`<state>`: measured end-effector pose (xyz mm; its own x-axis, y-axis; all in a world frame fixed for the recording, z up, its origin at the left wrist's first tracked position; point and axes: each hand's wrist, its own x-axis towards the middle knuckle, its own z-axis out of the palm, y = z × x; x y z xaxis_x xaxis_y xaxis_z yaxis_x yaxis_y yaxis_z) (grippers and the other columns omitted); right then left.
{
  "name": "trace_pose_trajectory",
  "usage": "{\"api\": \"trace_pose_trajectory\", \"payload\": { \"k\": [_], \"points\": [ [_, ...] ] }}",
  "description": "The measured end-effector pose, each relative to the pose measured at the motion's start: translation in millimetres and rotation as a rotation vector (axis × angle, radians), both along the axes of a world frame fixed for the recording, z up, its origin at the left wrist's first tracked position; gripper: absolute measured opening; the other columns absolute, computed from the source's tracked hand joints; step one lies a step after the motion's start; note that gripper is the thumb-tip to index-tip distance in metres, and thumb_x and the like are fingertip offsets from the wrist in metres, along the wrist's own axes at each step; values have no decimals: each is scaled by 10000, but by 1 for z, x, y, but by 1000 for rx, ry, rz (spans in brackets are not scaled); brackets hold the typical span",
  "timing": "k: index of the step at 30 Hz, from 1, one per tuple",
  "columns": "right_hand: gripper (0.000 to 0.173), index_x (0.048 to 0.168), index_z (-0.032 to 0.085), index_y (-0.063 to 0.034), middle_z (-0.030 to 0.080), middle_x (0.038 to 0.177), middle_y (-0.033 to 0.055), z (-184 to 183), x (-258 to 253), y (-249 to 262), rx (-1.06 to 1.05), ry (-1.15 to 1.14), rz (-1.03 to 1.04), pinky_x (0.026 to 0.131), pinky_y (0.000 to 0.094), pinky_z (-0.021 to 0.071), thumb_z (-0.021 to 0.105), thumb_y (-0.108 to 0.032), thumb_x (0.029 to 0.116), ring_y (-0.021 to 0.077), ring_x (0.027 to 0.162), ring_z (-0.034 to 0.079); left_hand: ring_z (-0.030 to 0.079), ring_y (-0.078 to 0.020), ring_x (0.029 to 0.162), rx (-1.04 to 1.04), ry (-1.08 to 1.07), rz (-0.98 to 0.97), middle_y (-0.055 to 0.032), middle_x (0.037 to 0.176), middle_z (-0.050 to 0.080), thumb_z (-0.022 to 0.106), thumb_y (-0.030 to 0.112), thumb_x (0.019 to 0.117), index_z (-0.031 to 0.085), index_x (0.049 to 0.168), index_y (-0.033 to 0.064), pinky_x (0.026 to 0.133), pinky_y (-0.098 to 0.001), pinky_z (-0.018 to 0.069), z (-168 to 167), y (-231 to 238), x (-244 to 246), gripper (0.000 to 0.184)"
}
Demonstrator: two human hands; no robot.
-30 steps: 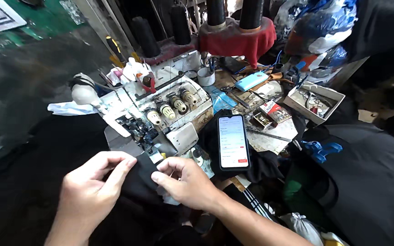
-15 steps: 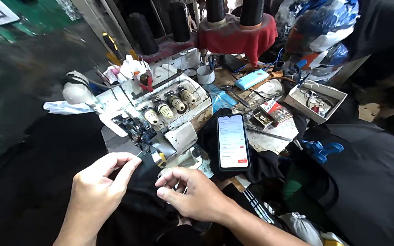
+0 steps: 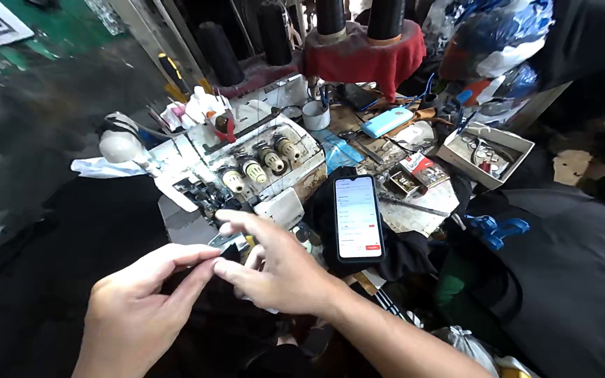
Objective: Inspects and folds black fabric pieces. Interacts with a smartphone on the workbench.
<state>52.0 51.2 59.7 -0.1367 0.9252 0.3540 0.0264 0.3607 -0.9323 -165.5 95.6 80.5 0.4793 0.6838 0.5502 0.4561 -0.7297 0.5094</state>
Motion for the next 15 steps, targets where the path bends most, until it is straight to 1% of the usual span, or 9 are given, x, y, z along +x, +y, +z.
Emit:
{"api": "trace_pose_trajectory", "payload": {
  "k": [1, 2, 3, 4, 5, 7, 10, 12, 15],
  "points": [
    [393, 1378, 614, -139, 692, 1008, 90, -3, -1, 5, -37, 42, 78, 519, 323, 597, 682, -200, 996, 145, 584, 644, 720, -113, 831, 5, -21, -9, 2, 978, 753, 719, 232, 937, 771, 1071, 107, 741, -280, 625, 3, -2, -1, 190],
    [287, 1261, 677, -87, 685, 871, 89, -7, -1, 7, -50, 64, 137, 500, 311, 575, 683, -212, 1002, 144, 555, 627, 721, -120, 822, 6, -47, -14, -7, 972, 754, 734, 218, 931, 767, 1068, 98, 740, -285, 624, 6, -3, -4, 185],
    [227, 1152, 700, -50, 673, 801, 68, -11, 0, 6, -47, 61, 173, 504, 287, 551, 676, -220, 1005, 124, 552, 609, 719, -124, 811, 1, -79, -19, -13, 968, 753, 750, 206, 925, 757, 1068, 89, 735, -284, 622, 8, -3, -6, 184],
    [211, 1070, 701, -29, 661, 767, 54, -15, 1, 2, -56, 64, 194, 495, 267, 536, 671, -228, 1009, 107, 542, 596, 716, -124, 798, -4, -106, -15, -14, 964, 751, 753, 197, 923, 747, 1069, 85, 727, -279, 620, 8, -3, -8, 184],
    [218, 1026, 697, -22, 657, 758, 47, -19, 1, -1, -80, 64, 198, 493, 259, 535, 667, -237, 1012, 99, 537, 593, 712, -121, 791, -5, -118, -1, -11, 961, 748, 747, 193, 924, 741, 1071, 85, 719, -275, 615, 4, -1, -10, 183],
    [223, 1018, 687, -21, 668, 789, 53, -28, -2, -4, -164, 68, 171, 510, 268, 559, 653, -241, 1020, 109, 549, 612, 716, -115, 798, -7, -111, 42, 2, 961, 751, 741, 202, 920, 743, 1066, 86, 720, -270, 619, -7, 6, -10, 186],
    [237, 1048, 703, -45, 698, 797, 58, -39, -6, 2, -312, 92, 92, 500, 286, 583, 642, -273, 1027, 130, 540, 646, 736, -106, 880, 14, -22, 103, 28, 987, 758, 724, 235, 934, 760, 1054, 114, 802, -303, 641, -22, 18, -5, 174],
    [239, 1046, 715, -64, 707, 815, 47, -44, -3, 2, -334, 81, 53, 509, 290, 591, 654, -293, 1018, 130, 555, 656, 736, -96, 914, 29, -3, 118, 42, 1001, 756, 733, 249, 936, 759, 1062, 128, 833, -312, 643, -26, 21, -1, 177],
    [209, 1053, 727, -111, 736, 888, 26, -51, -4, 3, -329, 60, 33, 520, 296, 607, 671, -306, 1004, 134, 594, 683, 734, -84, 929, 43, -29, 135, 55, 1016, 752, 751, 199, 930, 751, 1074, 122, 846, -313, 651, -22, 18, 0, 163]
  ]
}}
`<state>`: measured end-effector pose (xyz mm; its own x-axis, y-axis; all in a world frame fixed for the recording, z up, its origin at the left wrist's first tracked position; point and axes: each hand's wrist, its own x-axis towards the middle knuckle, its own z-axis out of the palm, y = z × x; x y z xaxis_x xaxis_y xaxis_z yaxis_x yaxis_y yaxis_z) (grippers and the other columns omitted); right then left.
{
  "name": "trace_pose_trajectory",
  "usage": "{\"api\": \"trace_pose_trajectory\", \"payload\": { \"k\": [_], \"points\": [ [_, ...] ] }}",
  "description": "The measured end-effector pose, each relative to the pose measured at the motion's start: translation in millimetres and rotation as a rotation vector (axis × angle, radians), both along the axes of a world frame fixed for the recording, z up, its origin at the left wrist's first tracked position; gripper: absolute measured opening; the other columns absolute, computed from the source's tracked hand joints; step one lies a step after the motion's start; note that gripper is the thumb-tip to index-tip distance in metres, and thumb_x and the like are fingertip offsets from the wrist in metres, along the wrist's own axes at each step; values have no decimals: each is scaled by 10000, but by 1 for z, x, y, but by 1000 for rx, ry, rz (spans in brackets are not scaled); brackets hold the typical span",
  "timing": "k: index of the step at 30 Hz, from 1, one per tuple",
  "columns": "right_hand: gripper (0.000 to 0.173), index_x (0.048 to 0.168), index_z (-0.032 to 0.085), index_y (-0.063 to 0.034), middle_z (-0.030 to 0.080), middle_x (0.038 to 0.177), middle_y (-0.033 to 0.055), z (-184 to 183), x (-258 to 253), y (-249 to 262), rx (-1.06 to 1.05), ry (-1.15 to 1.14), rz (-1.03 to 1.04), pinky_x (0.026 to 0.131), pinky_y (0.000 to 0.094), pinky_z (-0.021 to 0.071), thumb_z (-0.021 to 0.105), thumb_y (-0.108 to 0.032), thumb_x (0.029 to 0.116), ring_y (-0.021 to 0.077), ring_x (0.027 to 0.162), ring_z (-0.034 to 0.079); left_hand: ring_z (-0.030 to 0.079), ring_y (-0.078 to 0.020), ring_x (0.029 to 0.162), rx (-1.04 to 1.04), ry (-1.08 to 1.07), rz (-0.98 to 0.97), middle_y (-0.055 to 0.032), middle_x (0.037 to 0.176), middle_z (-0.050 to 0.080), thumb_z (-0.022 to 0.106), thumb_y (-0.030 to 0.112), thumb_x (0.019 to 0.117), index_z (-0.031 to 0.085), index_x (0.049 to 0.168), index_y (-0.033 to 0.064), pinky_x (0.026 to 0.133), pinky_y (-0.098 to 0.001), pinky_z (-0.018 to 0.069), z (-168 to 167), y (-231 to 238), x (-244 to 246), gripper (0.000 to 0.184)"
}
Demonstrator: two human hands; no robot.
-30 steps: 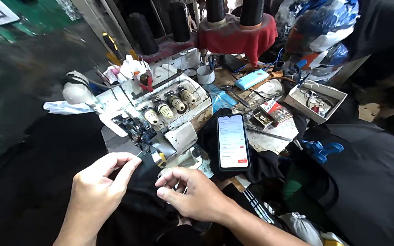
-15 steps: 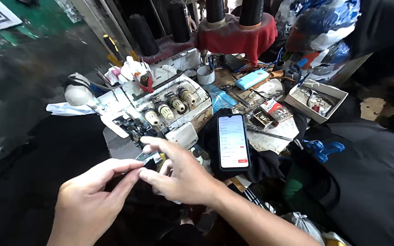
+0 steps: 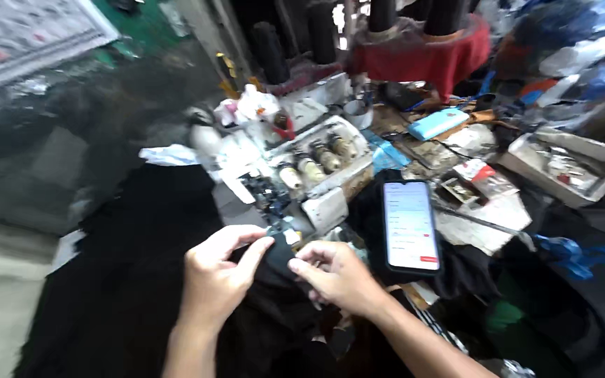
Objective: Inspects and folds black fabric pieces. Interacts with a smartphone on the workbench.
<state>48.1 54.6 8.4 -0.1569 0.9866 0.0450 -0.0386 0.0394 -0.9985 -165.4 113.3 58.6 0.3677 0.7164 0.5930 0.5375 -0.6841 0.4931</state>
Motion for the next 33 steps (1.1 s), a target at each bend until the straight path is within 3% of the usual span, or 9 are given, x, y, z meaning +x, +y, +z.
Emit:
{"api": "trace_pose_trajectory", "payload": {
  "k": [9, 13, 17, 22, 25, 30, 33],
  "points": [
    [202, 1010, 730, -111, 754, 882, 40, -1, -4, 1, -7, 57, -16, 482, 290, 588, 668, -303, 1014, 164, 561, 678, 724, -52, 849, -35, -15, 15, 80, 980, 751, 745, 151, 940, 747, 1092, 138, 734, -243, 646, 11, -5, 3, 153],
    [216, 980, 720, -115, 753, 863, 38, 1, -1, 2, 30, 40, -44, 481, 284, 583, 655, -318, 1020, 162, 558, 677, 730, -51, 875, -36, 10, 14, 81, 1007, 753, 730, 152, 952, 744, 1112, 143, 758, -246, 650, 13, -6, 4, 161],
    [180, 1045, 718, -134, 732, 906, 23, -4, -1, 3, 25, 29, -55, 507, 295, 607, 706, -303, 982, 159, 549, 662, 730, -60, 857, -49, -3, 11, 78, 1000, 755, 737, 142, 945, 739, 1126, 141, 732, -251, 649, 14, -7, 8, 181],
    [202, 995, 738, -149, 715, 851, -3, -11, -2, 6, 30, -25, -60, 512, 289, 590, 691, -345, 982, 130, 557, 646, 733, -64, 889, -50, -3, 44, 86, 1007, 755, 768, 161, 921, 738, 1104, 153, 776, -272, 658, 15, -7, 10, 186],
    [227, 966, 741, -146, 698, 809, 0, -10, 0, 4, 39, -8, -55, 513, 290, 580, 679, -362, 989, 132, 568, 643, 725, -48, 845, -59, 31, 76, 107, 986, 747, 776, 201, 916, 727, 1112, 180, 736, -255, 650, 15, -4, 9, 203],
    [264, 897, 738, -113, 680, 732, 19, -6, 5, 7, 74, 53, -58, 496, 286, 557, 681, -356, 987, 137, 560, 635, 611, -73, 602, -226, 73, 93, 98, 808, 688, 837, 216, 844, 687, 954, 233, 503, -238, 519, 25, 8, 7, 187],
    [257, 880, 750, -102, 687, 723, 35, -2, 6, 13, 36, 94, -91, 495, 282, 552, 702, -339, 968, 139, 555, 638, 620, -103, 597, -347, 110, 98, 67, 758, 683, 863, 195, 801, 662, 870, 221, 499, -265, 519, 35, 18, 8, 214]
  ]
}}
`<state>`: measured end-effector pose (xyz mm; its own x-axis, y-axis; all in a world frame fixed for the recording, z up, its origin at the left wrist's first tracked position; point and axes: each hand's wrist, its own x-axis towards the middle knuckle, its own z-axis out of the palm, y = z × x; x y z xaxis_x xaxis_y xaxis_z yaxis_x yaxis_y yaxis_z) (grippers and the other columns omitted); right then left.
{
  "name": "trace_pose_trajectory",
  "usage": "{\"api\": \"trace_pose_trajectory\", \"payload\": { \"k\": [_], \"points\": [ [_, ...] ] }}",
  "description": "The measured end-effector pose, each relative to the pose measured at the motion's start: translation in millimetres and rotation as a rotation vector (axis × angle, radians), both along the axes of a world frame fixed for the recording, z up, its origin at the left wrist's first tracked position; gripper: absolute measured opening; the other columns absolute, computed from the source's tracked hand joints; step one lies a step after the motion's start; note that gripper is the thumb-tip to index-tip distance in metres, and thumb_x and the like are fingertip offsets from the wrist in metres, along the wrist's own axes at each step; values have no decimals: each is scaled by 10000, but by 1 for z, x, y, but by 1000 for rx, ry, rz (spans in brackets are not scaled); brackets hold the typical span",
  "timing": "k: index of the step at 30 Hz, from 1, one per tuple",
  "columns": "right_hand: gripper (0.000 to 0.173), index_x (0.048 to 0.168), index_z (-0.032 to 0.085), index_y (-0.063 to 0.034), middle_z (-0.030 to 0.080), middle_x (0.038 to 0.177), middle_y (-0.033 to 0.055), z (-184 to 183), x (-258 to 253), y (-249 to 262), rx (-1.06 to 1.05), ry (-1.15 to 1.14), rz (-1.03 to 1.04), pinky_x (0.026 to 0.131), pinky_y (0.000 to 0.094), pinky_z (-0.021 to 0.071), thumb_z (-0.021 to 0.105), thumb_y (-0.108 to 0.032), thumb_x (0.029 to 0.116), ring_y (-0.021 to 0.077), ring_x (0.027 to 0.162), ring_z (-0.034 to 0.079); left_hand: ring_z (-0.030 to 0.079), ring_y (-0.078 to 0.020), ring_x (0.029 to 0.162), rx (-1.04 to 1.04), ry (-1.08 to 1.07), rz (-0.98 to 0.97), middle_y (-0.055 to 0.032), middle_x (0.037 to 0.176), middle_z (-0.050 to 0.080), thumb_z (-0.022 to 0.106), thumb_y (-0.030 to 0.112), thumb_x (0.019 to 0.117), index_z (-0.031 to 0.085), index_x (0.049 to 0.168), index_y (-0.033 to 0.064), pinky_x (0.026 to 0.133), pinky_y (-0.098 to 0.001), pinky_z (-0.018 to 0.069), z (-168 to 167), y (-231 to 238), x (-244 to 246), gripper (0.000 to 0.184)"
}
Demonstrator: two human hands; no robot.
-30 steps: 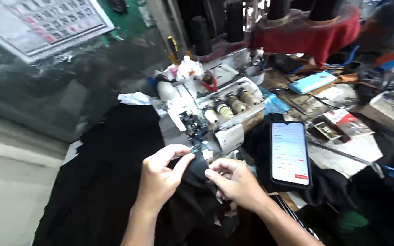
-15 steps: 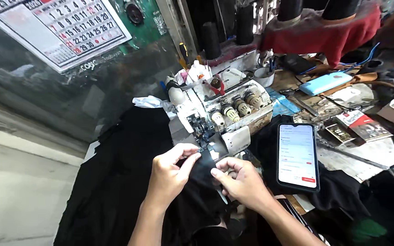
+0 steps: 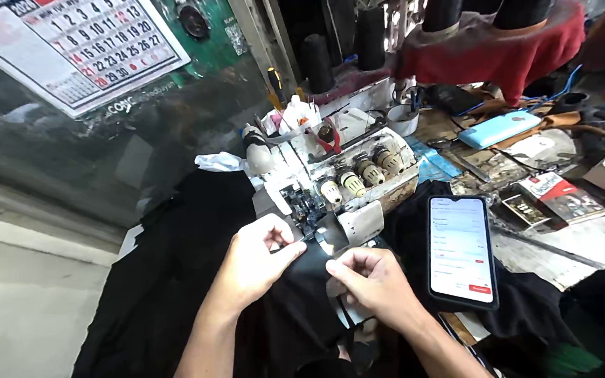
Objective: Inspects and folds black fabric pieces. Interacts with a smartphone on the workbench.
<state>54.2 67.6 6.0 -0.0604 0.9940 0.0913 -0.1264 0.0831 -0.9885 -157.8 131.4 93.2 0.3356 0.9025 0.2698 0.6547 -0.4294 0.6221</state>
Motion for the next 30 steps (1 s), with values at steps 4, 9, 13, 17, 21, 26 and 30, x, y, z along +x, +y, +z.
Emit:
{"api": "trace_pose_trajectory", "payload": {
  "k": [4, 9, 13, 17, 21, 26, 30],
  "points": [
    [260, 856, 749, -106, 681, 705, 27, 4, 4, 3, -21, -19, 40, 513, 281, 550, 717, -348, 947, 131, 569, 640, 611, -140, 577, -82, -64, -39, 18, 730, 682, 872, 171, 787, 637, 830, 191, 480, -277, 494, 1, 5, 2, 240],
    [261, 870, 750, -98, 685, 717, 35, 3, 8, 1, -28, 0, 64, 516, 273, 543, 715, -343, 952, 131, 577, 640, 595, -126, 568, -49, -47, -40, 34, 709, 659, 852, 192, 804, 627, 804, 198, 475, -272, 484, 0, 2, 4, 225],
    [258, 855, 752, -91, 699, 717, 58, 4, -2, 7, -48, 43, -52, 500, 287, 545, 726, -330, 950, 154, 558, 644, 573, -101, 564, 91, 5, 79, 59, 708, 627, 838, 204, 843, 597, 822, 215, 477, -280, 476, -7, 2, 8, 242],
    [259, 840, 759, -102, 701, 713, 48, 6, -3, 8, -24, 23, -89, 502, 288, 551, 734, -338, 944, 148, 561, 647, 611, -58, 639, 212, -10, 114, 97, 787, 652, 819, 205, 860, 618, 905, 228, 539, -253, 533, -18, -2, 11, 208],
    [241, 883, 767, -108, 715, 753, 39, 4, -4, 4, 6, -4, -93, 538, 302, 571, 720, -332, 958, 153, 602, 666, 588, -33, 612, 233, 55, 134, 120, 826, 670, 795, 274, 887, 655, 965, 248, 522, -240, 502, -16, -5, 12, 162],
    [206, 984, 767, -147, 724, 823, -16, 5, 1, -2, 34, -114, -70, 631, 284, 599, 689, -338, 972, 108, 689, 687, 654, -53, 896, 419, 140, 75, 67, 1043, 693, 650, 341, 974, 764, 1072, 198, 751, -274, 575, -15, -36, 13, 207],
    [208, 992, 765, -149, 723, 826, -24, 5, 1, -2, 53, -126, -68, 638, 276, 587, 676, -337, 985, 94, 689, 677, 664, -95, 990, 454, 77, 16, 30, 1058, 709, 640, 264, 974, 791, 1058, 181, 842, -292, 581, -41, -55, 25, 191]
  ]
}}
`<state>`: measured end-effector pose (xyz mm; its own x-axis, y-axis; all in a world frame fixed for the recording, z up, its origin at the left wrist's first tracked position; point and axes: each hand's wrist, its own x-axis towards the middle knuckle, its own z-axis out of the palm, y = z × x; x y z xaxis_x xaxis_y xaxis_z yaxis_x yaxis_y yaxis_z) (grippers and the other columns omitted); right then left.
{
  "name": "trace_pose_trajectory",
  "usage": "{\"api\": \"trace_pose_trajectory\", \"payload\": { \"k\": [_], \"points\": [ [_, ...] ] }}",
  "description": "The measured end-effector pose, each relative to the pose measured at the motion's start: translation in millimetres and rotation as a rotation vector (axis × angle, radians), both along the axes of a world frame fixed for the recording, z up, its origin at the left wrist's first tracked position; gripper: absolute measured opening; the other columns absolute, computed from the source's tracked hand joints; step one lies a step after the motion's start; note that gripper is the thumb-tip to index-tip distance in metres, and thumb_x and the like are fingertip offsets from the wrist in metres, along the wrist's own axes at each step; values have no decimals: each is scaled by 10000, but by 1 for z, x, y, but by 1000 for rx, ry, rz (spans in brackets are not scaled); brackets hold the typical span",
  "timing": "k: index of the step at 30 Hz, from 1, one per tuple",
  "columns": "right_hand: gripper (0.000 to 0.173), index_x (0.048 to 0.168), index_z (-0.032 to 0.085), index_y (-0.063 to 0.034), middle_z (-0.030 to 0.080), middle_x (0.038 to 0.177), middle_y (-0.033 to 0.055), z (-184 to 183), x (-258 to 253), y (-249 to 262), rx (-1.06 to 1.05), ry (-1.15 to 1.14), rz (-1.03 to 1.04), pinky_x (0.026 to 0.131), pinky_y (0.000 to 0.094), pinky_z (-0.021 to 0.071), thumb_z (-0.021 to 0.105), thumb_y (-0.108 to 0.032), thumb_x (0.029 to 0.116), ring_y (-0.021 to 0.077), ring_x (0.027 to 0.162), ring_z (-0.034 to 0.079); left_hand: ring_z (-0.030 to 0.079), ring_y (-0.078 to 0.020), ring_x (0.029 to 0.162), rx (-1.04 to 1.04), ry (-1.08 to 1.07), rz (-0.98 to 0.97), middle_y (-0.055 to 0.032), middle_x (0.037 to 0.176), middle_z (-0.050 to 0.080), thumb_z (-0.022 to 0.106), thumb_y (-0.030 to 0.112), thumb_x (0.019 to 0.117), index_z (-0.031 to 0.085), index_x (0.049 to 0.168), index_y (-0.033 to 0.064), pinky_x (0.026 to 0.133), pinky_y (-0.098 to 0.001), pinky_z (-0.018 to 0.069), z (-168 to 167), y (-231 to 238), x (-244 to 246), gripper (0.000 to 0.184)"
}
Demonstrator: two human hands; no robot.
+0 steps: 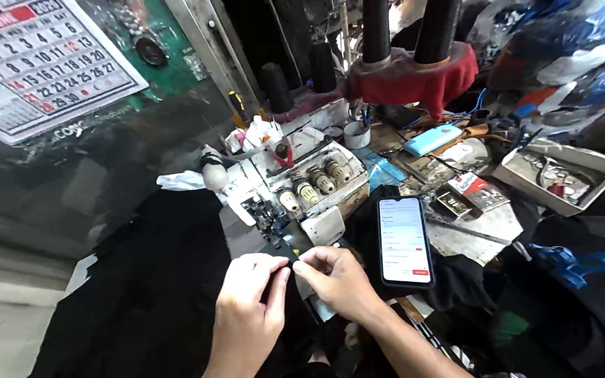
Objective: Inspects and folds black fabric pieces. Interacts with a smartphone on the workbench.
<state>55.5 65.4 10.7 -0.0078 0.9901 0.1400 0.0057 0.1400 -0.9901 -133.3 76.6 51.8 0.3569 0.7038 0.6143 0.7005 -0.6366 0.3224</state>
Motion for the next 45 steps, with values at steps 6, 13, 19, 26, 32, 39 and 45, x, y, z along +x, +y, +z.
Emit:
{"api": "trace_pose_trajectory", "payload": {
  "k": [6, 13, 19, 26, 32, 39, 45],
  "points": [
    [183, 1022, 771, -192, 735, 905, -38, 2, 4, -2, -15, -55, 8, 694, 313, 617, 660, -335, 997, 111, 760, 700, 623, -133, 1049, 33, 41, 29, 31, 1101, 690, 753, 367, 900, 793, 1110, 227, 894, -345, 537, -10, -3, 4, 255],
    [204, 1078, 775, -260, 701, 925, -56, 15, 7, -14, 23, -183, -9, 670, 284, 582, 585, -311, 1025, 85, 766, 665, 629, -119, 1008, 116, 31, 114, 45, 1049, 687, 725, 312, 939, 805, 1038, 228, 852, -332, 539, -16, -5, 15, 152],
    [231, 1226, 679, -150, 740, 1118, 9, -9, 3, -12, 49, 12, 64, 842, 353, 645, 541, -206, 1049, 168, 966, 736, 627, -122, 995, 119, 112, 127, 44, 1052, 684, 690, 332, 963, 802, 1040, 243, 825, -331, 536, -12, -4, 13, 163],
    [163, 1028, 711, -86, 728, 867, -5, -29, -17, -33, 46, 32, 392, 696, 315, 616, 679, -243, 998, 102, 761, 702, 634, -126, 999, 70, 164, 133, 32, 1040, 699, 636, 349, 991, 801, 1075, 247, 850, -341, 535, -4, -9, 11, 212],
    [207, 958, 715, -63, 712, 810, 17, -12, -30, -38, -2, 46, 366, 665, 309, 580, 639, -243, 1026, 100, 725, 679, 579, -166, 1086, 47, 177, 215, 55, 1094, 654, 600, 405, 982, 788, 947, 304, 887, -434, 470, 18, 7, 1, 217],
    [224, 965, 706, -60, 715, 875, 30, -5, -37, -39, 65, -58, 403, 746, 334, 582, 606, -246, 1040, 97, 818, 691, 684, -300, 1083, -287, 120, 436, -120, 1335, 633, 421, 519, 1065, 566, 1490, 282, 852, -559, 582, 2, 26, -18, 508],
    [233, 1019, 718, -51, 718, 887, 68, -17, -27, -67, 171, -139, 417, 755, 400, 578, 601, -251, 1042, 148, 832, 697, 718, -253, 747, -212, 302, 362, -46, 846, 740, 602, 367, 965, 753, 987, 163, 603, -551, 552, 31, -8, -40, 256]
  ]
}}
